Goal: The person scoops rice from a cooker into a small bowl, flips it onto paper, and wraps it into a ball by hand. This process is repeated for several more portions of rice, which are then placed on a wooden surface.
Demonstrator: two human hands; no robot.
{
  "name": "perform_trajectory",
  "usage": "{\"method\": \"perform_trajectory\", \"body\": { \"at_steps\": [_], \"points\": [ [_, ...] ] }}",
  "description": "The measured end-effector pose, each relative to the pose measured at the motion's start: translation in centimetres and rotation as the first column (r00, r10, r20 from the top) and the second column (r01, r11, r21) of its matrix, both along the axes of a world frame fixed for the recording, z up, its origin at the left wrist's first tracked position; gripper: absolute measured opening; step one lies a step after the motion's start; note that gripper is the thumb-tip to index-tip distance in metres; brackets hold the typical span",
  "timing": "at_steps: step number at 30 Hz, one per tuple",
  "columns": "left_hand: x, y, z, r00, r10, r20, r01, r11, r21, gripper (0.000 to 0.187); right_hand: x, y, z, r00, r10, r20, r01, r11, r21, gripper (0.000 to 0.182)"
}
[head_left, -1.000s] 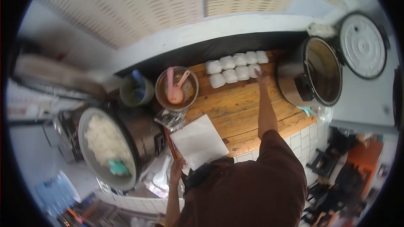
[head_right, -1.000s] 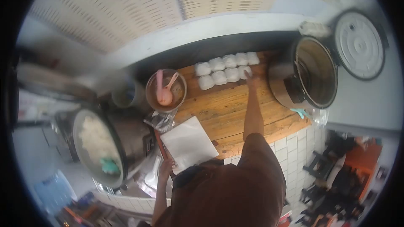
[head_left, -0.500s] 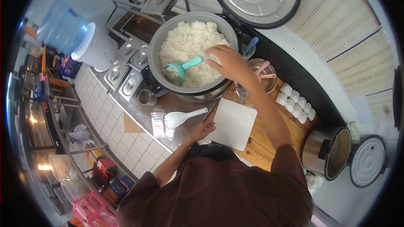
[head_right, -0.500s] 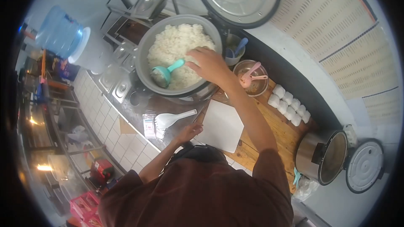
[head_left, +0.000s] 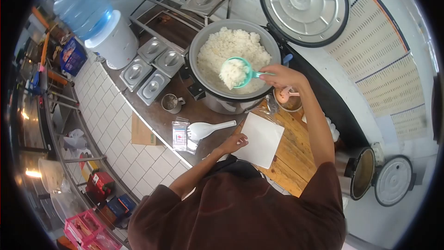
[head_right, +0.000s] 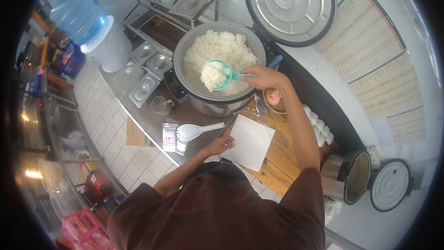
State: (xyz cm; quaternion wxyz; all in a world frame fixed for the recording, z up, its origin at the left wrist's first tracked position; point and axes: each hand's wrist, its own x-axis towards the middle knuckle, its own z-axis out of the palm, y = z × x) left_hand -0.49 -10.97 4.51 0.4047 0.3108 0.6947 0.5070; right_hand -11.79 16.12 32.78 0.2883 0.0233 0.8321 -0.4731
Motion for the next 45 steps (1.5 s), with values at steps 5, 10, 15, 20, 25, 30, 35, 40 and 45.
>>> {"method": "perform_trajectory", "body": {
  "at_steps": [5, 10, 15, 20, 25, 30, 35, 40, 45],
  "points": [
    [1.7, 6.5, -6.4, 0.654, -0.236, -0.718, 0.162, 0.972, -0.172, 0.062, 14.8, 1.2, -2.8, 0.929, -0.367, 0.037, 0.365, 0.899, -0.244, 0.040],
    [2.7, 8.0, -7.3, 0.493, -0.563, -0.664, 0.129, 0.802, -0.584, 0.120, 27.5, -1.4, -14.2, 0.704, -0.602, 0.376, 0.673, 0.397, -0.624, 0.029],
    [1.4, 7.4, -6.5, 0.465, -0.623, -0.629, 0.166, 0.759, -0.629, 0.129, 33.1, -3.9, -27.0, 0.409, -0.540, 0.735, 0.871, -0.009, -0.492, 0.019],
    [1.3, 7.2, -6.6, 0.501, -0.589, -0.634, 0.157, 0.783, -0.602, 0.132, 32.9, -5.8, -33.7, 0.408, -0.903, 0.131, 0.913, 0.403, -0.064, 0.043],
    [1.1, 6.9, -6.5, 0.510, -0.583, -0.632, 0.165, 0.788, -0.594, 0.134, 31.0, -7.3, -32.0, 0.887, -0.209, -0.412, 0.461, 0.464, 0.757, 0.055],
    [0.3, 7.2, -6.4, 0.541, -0.554, -0.632, 0.167, 0.808, -0.565, 0.135, 32.2, -8.6, -35.7, 0.836, -0.095, -0.541, 0.519, 0.457, 0.722, 0.072],
    [0.6, 7.5, -6.3, 0.545, -0.593, -0.593, 0.167, 0.770, -0.616, 0.135, 32.2, -8.4, -36.0, 0.877, -0.161, -0.453, 0.476, 0.426, 0.770, 0.077],
    [0.4, 7.4, -6.9, 0.501, -0.608, -0.616, 0.164, 0.765, -0.622, 0.137, 32.4, -8.2, -35.9, 0.881, -0.230, -0.414, 0.472, 0.507, 0.721, 0.073],
    [0.0, 7.6, -5.7, 0.478, -0.674, -0.563, 0.225, 0.714, -0.663, 0.133, 32.5, -8.5, -34.1, 0.835, -0.240, -0.495, 0.541, 0.523, 0.658, 0.065]
  ]
}}
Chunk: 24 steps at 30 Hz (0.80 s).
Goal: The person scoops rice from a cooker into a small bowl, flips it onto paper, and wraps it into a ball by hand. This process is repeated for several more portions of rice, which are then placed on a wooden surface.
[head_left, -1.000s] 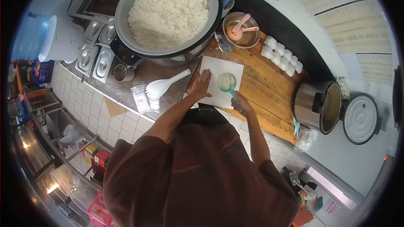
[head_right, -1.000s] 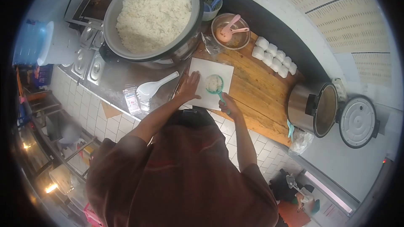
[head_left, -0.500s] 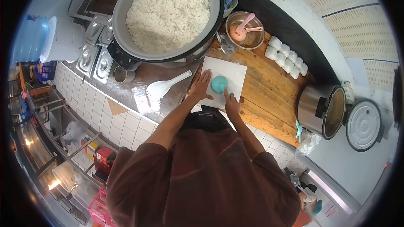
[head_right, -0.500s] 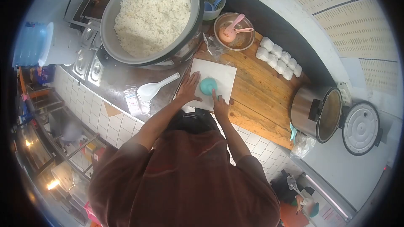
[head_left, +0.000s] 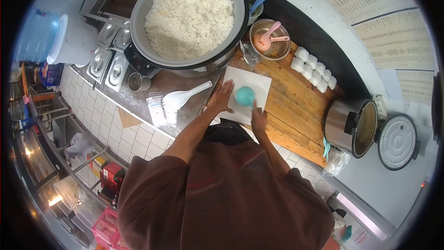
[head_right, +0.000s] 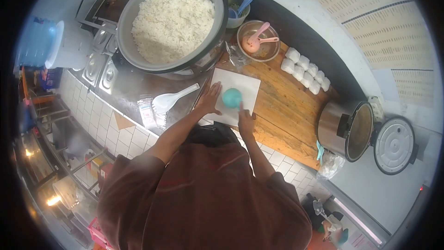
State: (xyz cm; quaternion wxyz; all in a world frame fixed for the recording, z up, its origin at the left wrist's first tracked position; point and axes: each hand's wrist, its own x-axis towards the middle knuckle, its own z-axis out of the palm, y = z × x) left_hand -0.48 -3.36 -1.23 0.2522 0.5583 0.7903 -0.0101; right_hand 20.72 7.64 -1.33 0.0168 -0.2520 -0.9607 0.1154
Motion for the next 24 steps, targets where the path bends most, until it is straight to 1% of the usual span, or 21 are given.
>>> {"method": "perform_trajectory", "body": {
  "at_steps": [1, 2, 3, 4, 5, 6, 8, 9, 10, 11, 12, 13, 14, 15, 16, 18, 19, 20, 21, 22, 24],
  "points": [
    [0.0, -0.5, -0.6, 1.000, 0.010, -0.001, -0.010, 1.000, 0.003, 0.133, 0.6, -0.1, 1.3, 0.958, -0.259, -0.121, 0.237, 0.957, -0.168, 0.061],
    [0.4, -1.1, -1.9, 0.997, 0.061, 0.052, -0.069, 0.982, 0.178, 0.122, 1.0, 0.3, 3.0, 0.841, -0.509, -0.186, 0.426, 0.833, -0.354, 0.058],
    [0.4, -1.5, -2.5, 0.989, 0.105, 0.105, -0.136, 0.928, 0.348, 0.111, 0.6, 1.6, 5.1, 0.792, -0.469, -0.390, 0.385, 0.880, -0.277, 0.057],
    [0.3, -2.5, -0.6, 0.988, 0.117, 0.102, -0.146, 0.925, 0.350, 0.111, -0.1, 3.1, 7.4, 0.709, -0.404, -0.578, 0.359, 0.912, -0.197, 0.058],
    [-0.4, -3.7, 3.8, 0.912, 0.118, 0.392, -0.283, 0.874, 0.396, 0.095, -0.8, 5.3, 9.5, 0.694, -0.392, -0.604, 0.350, 0.917, -0.192, 0.056],
    [-1.2, -5.2, 8.6, 0.762, 0.076, 0.643, -0.419, 0.816, 0.400, 0.079, -1.7, 7.4, 11.6, 0.675, -0.381, -0.632, 0.343, 0.920, -0.189, 0.055],
    [-2.0, -9.1, 17.9, 0.680, 0.146, 0.719, -0.616, 0.646, 0.451, 0.042, -5.8, 10.3, 16.2, 0.495, -0.521, -0.696, 0.175, 0.844, -0.507, 0.049],
    [-3.3, -10.7, 20.7, 0.776, 0.225, 0.589, -0.623, 0.413, 0.664, 0.030, -8.8, 11.5, 18.9, 0.523, -0.398, -0.754, 0.076, 0.903, -0.423, 0.044],
    [-4.4, -12.5, 22.7, 0.821, 0.339, 0.460, -0.532, 0.160, 0.831, 0.019, -12.2, 12.3, 22.1, 0.537, -0.267, -0.800, -0.024, 0.943, -0.331, 0.039],
    [-6.1, -13.7, 23.9, 0.717, 0.605, 0.347, -0.400, -0.052, 0.915, 0.014, -15.9, 11.8, 26.9, 0.613, -0.040, -0.789, -0.085, 0.990, -0.116, 0.036],
    [-8.3, -14.3, 23.3, 0.509, 0.656, 0.557, -0.421, -0.375, 0.826, 0.025, -19.8, 10.8, 31.1, 0.666, 0.184, -0.723, -0.162, 0.982, 0.100, 0.034],
    [-10.7, -15.1, 23.3, 0.293, 0.547, 0.785, -0.575, -0.555, 0.601, 0.041, -23.2, 10.6, 33.1, 0.739, 0.313, -0.597, -0.262, 0.949, 0.173, 0.033],
    [-13.8, -15.3, 21.9, 0.167, 0.539, 0.826, -0.577, -0.626, 0.525, 0.059, -26.4, 10.2, 34.5, 0.784, 0.427, -0.451, -0.361, 0.904, 0.228, 0.033],
    [-16.6, -15.2, 19.7, 0.108, 0.333, 0.937, -0.687, -0.656, 0.312, 0.073, -29.7, 9.5, 35.6, 0.842, 0.463, -0.277, -0.377, 0.872, 0.312, 0.034],
    [-19.0, -14.7, 17.4, 0.017, 0.413, 0.911, -0.715, -0.632, 0.300, 0.081, -33.0, 8.8, 36.5, 0.877, 0.471, -0.095, -0.403, 0.828, 0.391, 0.035],
    [-19.7, -12.3, 16.7, -0.092, 0.116, 0.989, -0.783, -0.622, -0.001, 0.081, -39.3, 8.5, 35.8, 0.851, 0.521, -0.060, -0.407, 0.728, 0.551, 0.033],
    [-19.1, -11.9, 17.9, -0.041, 0.056, 0.998, -0.766, -0.643, 0.004, 0.076, -41.6, 8.8, 35.0, 0.845, 0.530, -0.065, -0.406, 0.717, 0.566, 0.033],
    [-18.6, -11.7, 19.1, 0.014, -0.002, 1.000, -0.748, -0.664, 0.009, 0.071, -43.9, 9.2, 34.0, 0.812, 0.583, 0.019, -0.464, 0.626, 0.626, 0.030],
    [-18.8, -11.7, 19.4, 0.025, -0.013, 1.000, -0.744, -0.668, 0.010, 0.071, -45.3, 9.4, 33.6, 0.776, 0.621, 0.109, -0.518, 0.529, 0.673, 0.027],
    [-18.7, -11.8, 19.5, 0.017, -0.053, 0.998, -0.730, -0.684, -0.024, 0.069, -45.9, 9.2, 33.6, 0.774, 0.624, 0.112, -0.518, 0.521, 0.678, 0.027],
    [-18.3, -11.7, 19.4, -0.004, -0.102, 0.995, -0.709, -0.701, -0.074, 0.067, -46.4, 9.0, 33.2, 0.766, 0.540, 0.349, -0.615, 0.458, 0.642, 0.020]
  ]
}}
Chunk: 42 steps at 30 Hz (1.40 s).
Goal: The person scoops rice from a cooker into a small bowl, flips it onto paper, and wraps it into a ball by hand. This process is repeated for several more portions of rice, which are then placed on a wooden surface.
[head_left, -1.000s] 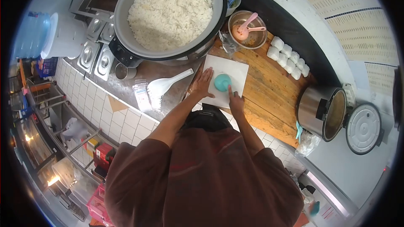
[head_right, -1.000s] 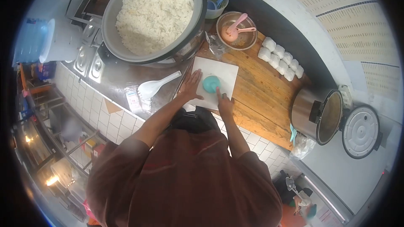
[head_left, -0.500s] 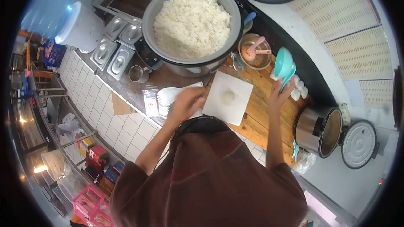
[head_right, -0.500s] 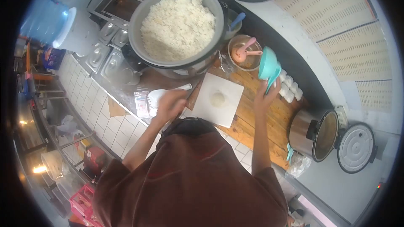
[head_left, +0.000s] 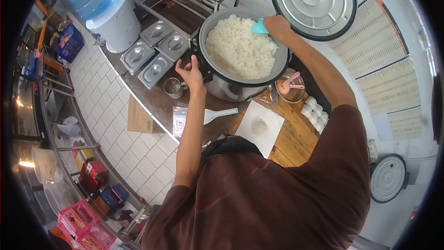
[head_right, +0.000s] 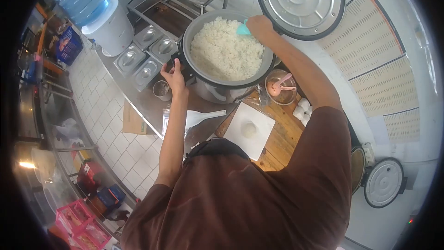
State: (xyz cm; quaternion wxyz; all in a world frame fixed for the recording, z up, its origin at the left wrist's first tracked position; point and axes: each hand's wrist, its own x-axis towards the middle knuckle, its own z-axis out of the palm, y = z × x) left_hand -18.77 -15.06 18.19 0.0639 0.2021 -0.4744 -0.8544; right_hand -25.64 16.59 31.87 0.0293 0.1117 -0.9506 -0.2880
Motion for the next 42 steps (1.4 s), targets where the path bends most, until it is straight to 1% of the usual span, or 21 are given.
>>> {"method": "perform_trajectory", "body": {
  "at_steps": [1, 3, 7, 9, 12, 16, 18, 19, 20, 22, 25, 28, 29, 31, 32, 34, 35, 36, 37, 41, 42],
  "points": [
    [0.3, 0.0, 0.6, 1.000, 0.002, -0.004, -0.002, 1.000, 0.003, 0.067, 0.5, 0.5, -0.1, 1.000, 0.003, 0.008, -0.003, 1.000, 0.004, 0.020],
    [0.2, 0.2, 0.7, 0.999, 0.021, -0.048, -0.020, 1.000, 0.021, 0.062, 1.5, 2.1, 0.7, 0.972, 0.005, 0.234, 0.005, 0.999, -0.041, 0.018],
    [-0.4, 0.8, -0.6, 0.996, 0.071, -0.054, -0.074, 0.996, -0.056, 0.055, 4.4, 1.0, -1.3, 0.972, -0.094, 0.215, 0.107, 0.993, -0.048, 0.018],
    [-0.5, 0.8, 0.4, 0.996, 0.074, -0.054, -0.076, 0.996, -0.045, 0.055, 5.2, -1.6, -0.1, 0.922, -0.093, 0.376, 0.105, 0.994, -0.011, 0.019],
    [0.0, 0.9, 0.2, 0.996, 0.069, -0.048, -0.070, 0.997, -0.019, 0.054, 8.3, -7.2, -1.3, 0.892, -0.088, 0.443, 0.064, 0.996, 0.069, 0.018],
    [-0.2, 0.8, -0.3, 0.996, 0.075, -0.057, -0.077, 0.996, -0.034, 0.051, 8.0, -8.4, 1.3, 0.853, -0.102, 0.512, 0.091, 0.995, 0.046, 0.019],
    [0.0, 0.7, 0.1, 0.996, 0.075, -0.054, -0.078, 0.995, -0.059, 0.051, 6.5, -6.9, 3.3, 0.661, -0.284, 0.695, 0.316, 0.945, 0.086, 0.020],
    [-0.1, 0.7, 0.2, 0.997, 0.067, -0.041, -0.070, 0.994, -0.083, 0.050, 5.9, -6.3, 4.3, 0.578, -0.249, 0.777, 0.265, 0.958, 0.110, 0.024],
    [-0.1, 0.7, 0.3, 0.996, 0.073, -0.041, -0.076, 0.994, -0.083, 0.050, 5.9, -5.7, 4.3, 0.581, -0.246, 0.776, 0.259, 0.960, 0.110, 0.024],
    [0.0, 0.9, 0.3, 0.995, 0.095, -0.035, -0.099, 0.990, -0.105, 0.047, 7.2, -4.9, 2.7, 0.531, -0.009, 0.847, 0.496, 0.814, -0.302, 0.029],
    [0.4, 1.2, 1.5, 0.992, 0.122, -0.023, -0.123, 0.991, -0.059, 0.045, 8.5, -7.6, -4.4, 0.793, -0.015, 0.609, 0.319, 0.862, -0.394, 0.032],
    [0.2, 1.4, 0.7, 0.988, 0.134, -0.071, -0.136, 0.990, -0.030, 0.043, 7.7, -11.4, -2.3, 0.657, -0.081, 0.749, 0.482, 0.810, -0.335, 0.033],
    [0.3, 1.4, 0.8, 0.990, 0.122, -0.075, -0.126, 0.991, -0.039, 0.043, 7.1, -10.5, -3.1, 0.658, -0.081, 0.748, 0.489, 0.802, -0.344, 0.033],
    [0.4, 1.1, 1.1, 0.994, 0.102, -0.043, -0.104, 0.993, -0.048, 0.044, 6.2, -8.9, -4.0, 0.588, 0.060, 0.807, 0.630, 0.591, -0.503, 0.025],
    [0.4, 1.0, 1.1, 0.993, 0.103, -0.048, -0.106, 0.993, -0.049, 0.044, 6.4, -8.3, -4.2, 0.592, 0.061, 0.804, 0.627, 0.592, -0.507, 0.025],
    [0.2, 0.9, 0.9, 0.995, 0.104, -0.014, -0.105, 0.989, -0.104, 0.046, 6.9, -7.8, -4.4, 0.671, 0.030, 0.741, 0.712, 0.254, -0.655, 0.030],
    [-0.1, 0.9, 0.4, 0.992, 0.124, -0.011, -0.124, 0.987, -0.103, 0.046, 7.8, -8.7, -4.3, 0.668, 0.042, 0.743, 0.708, 0.270, -0.652, 0.030],
    [-0.3, 0.8, -0.2, 0.994, 0.108, -0.034, -0.111, 0.990, -0.083, 0.046, 9.2, -9.8, -4.5, 0.911, -0.013, 0.412, 0.372, 0.458, -0.808, 0.030],
    [-0.1, 0.7, -0.3, 0.995, 0.084, -0.058, -0.088, 0.994, -0.069, 0.047, 10.3, -10.6, -4.5, 1.000, 0.010, 0.005, -0.003, 0.620, -0.785, 0.030],
    [0.0, 0.7, -0.1, 0.997, 0.072, -0.035, -0.074, 0.996, -0.052, 0.047, 10.7, -10.2, -3.2, 0.995, -0.083, -0.054, 0.018, 0.693, -0.721, 0.027],
    [-0.1, 0.7, 0.0, 0.996, 0.079, -0.033, -0.081, 0.995, -0.053, 0.047, 10.7, -9.4, -2.5, 0.988, -0.126, 0.085, 0.150, 0.727, -0.670, 0.024]
  ]
}}
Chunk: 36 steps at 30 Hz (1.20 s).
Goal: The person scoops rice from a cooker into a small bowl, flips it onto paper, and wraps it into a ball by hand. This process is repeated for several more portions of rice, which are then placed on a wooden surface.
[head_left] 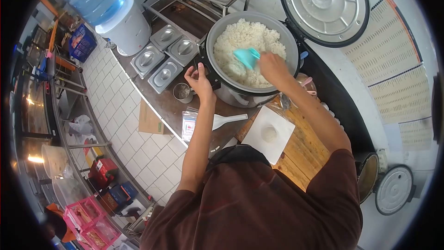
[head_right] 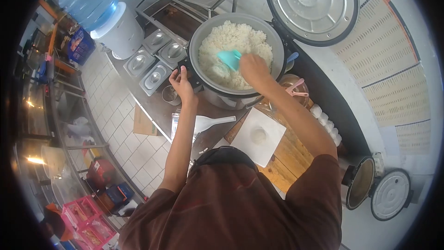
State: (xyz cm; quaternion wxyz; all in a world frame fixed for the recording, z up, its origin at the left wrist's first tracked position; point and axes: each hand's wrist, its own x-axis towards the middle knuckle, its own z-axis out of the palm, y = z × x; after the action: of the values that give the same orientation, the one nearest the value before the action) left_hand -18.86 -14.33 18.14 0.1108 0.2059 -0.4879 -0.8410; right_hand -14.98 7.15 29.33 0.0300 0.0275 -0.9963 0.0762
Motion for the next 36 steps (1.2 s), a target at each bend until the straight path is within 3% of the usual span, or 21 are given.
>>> {"method": "perform_trajectory", "body": {
  "at_steps": [1, 5, 8, 10, 14, 16, 17, 19, 20, 22, 23, 24, 25, 26, 28, 29, 31, 36],
  "points": [
    [0.0, 0.0, 0.0, 1.000, 0.006, -0.001, -0.006, 1.000, -0.006, 0.046, -0.1, 0.3, 0.2, 0.988, -0.048, 0.144, 0.041, 0.998, 0.056, 0.023],
    [0.1, 0.1, 0.3, 1.000, 0.008, 0.016, -0.008, 1.000, -0.004, 0.045, -0.7, -1.9, -0.8, 0.963, -0.068, 0.261, 0.076, 0.997, -0.024, 0.023],
    [0.1, 0.1, 0.1, 1.000, 0.016, 0.006, -0.016, 1.000, -0.021, 0.044, -1.3, -4.9, -1.4, 0.964, 0.074, 0.255, -0.058, 0.996, -0.069, 0.022],
    [-0.2, 0.3, -0.1, 0.999, 0.034, -0.012, -0.035, 0.998, -0.050, 0.045, -1.7, -5.7, -0.8, 0.936, 0.220, 0.275, -0.226, 0.974, -0.011, 0.022],
    [0.1, 0.1, -0.1, 1.000, 0.024, -0.011, -0.025, 0.999, -0.037, 0.043, -1.0, -3.9, 0.7, 0.927, 0.265, 0.265, -0.266, 0.964, -0.034, 0.022],
    [-0.2, 0.2, 0.2, 1.000, 0.023, -0.008, -0.024, 0.999, -0.030, 0.044, -2.9, -1.3, 1.6, 0.838, 0.302, 0.454, -0.307, 0.950, -0.064, 0.024],
    [0.1, 0.2, 0.3, 1.000, 0.020, -0.011, -0.021, 1.000, -0.021, 0.044, -3.5, -0.1, 1.8, 0.835, 0.304, 0.459, -0.308, 0.949, -0.067, 0.024],
    [0.3, 0.1, 0.5, 1.000, 0.004, -0.017, -0.004, 1.000, -0.002, 0.044, -4.9, 2.1, 2.2, 0.685, 0.218, 0.695, 0.068, 0.931, -0.359, 0.024],
    [0.2, 0.0, 0.1, 1.000, 0.007, -0.020, -0.007, 1.000, -0.006, 0.044, -5.2, 3.0, 1.2, 0.686, 0.223, 0.693, 0.064, 0.930, -0.363, 0.024],
    [0.0, -0.1, -0.6, 1.000, 0.003, 0.020, -0.002, 0.999, -0.045, 0.045, -5.8, 4.0, -1.8, 0.850, 0.273, 0.451, -0.070, 0.906, -0.417, 0.024],
    [0.0, -0.2, -0.5, 1.000, -0.002, 0.028, 0.003, 0.999, -0.035, 0.046, -5.1, 2.6, -1.5, 0.848, 0.279, 0.450, -0.075, 0.904, -0.420, 0.024],
    [-0.1, -0.2, -0.4, 1.000, 0.004, 0.029, -0.003, 0.999, -0.037, 0.046, -3.6, 0.8, -1.7, 0.954, 0.246, 0.170, -0.193, 0.941, -0.278, 0.024],
    [-0.1, -0.3, -0.4, 1.000, 0.000, 0.027, 0.001, 0.999, -0.035, 0.046, -2.5, -0.4, -1.5, 0.963, 0.236, -0.129, -0.250, 0.962, -0.108, 0.025],
    [0.1, -0.2, -0.4, 1.000, -0.007, 0.026, 0.008, 0.999, -0.033, 0.046, -2.3, -0.4, -1.3, 0.965, 0.232, -0.125, -0.246, 0.962, -0.114, 0.025],
    [0.1, -0.1, -0.3, 1.000, -0.007, 0.017, 0.008, 1.000, -0.029, 0.045, -2.2, -0.4, -0.9, 0.999, 0.051, 0.019, -0.050, 0.998, -0.045, 0.021],
    [0.1, -0.2, -0.2, 1.000, -0.007, 0.002, 0.007, 1.000, -0.026, 0.045, -2.2, -0.4, -0.8, 0.998, 0.053, 0.021, -0.052, 0.997, -0.049, 0.021],
    [0.1, -0.3, 0.2, 1.000, -0.003, 0.022, 0.004, 0.999, -0.046, 0.045, -2.0, 0.0, -0.4, 0.971, 0.044, 0.234, -0.029, 0.997, -0.066, 0.025],
    [0.3, 0.0, 1.1, 0.999, 0.013, 0.030, -0.013, 1.000, -0.015, 0.043, -2.4, -1.1, -0.8, 0.950, 0.134, 0.283, -0.096, 0.985, -0.144, 0.026]
  ]
}}
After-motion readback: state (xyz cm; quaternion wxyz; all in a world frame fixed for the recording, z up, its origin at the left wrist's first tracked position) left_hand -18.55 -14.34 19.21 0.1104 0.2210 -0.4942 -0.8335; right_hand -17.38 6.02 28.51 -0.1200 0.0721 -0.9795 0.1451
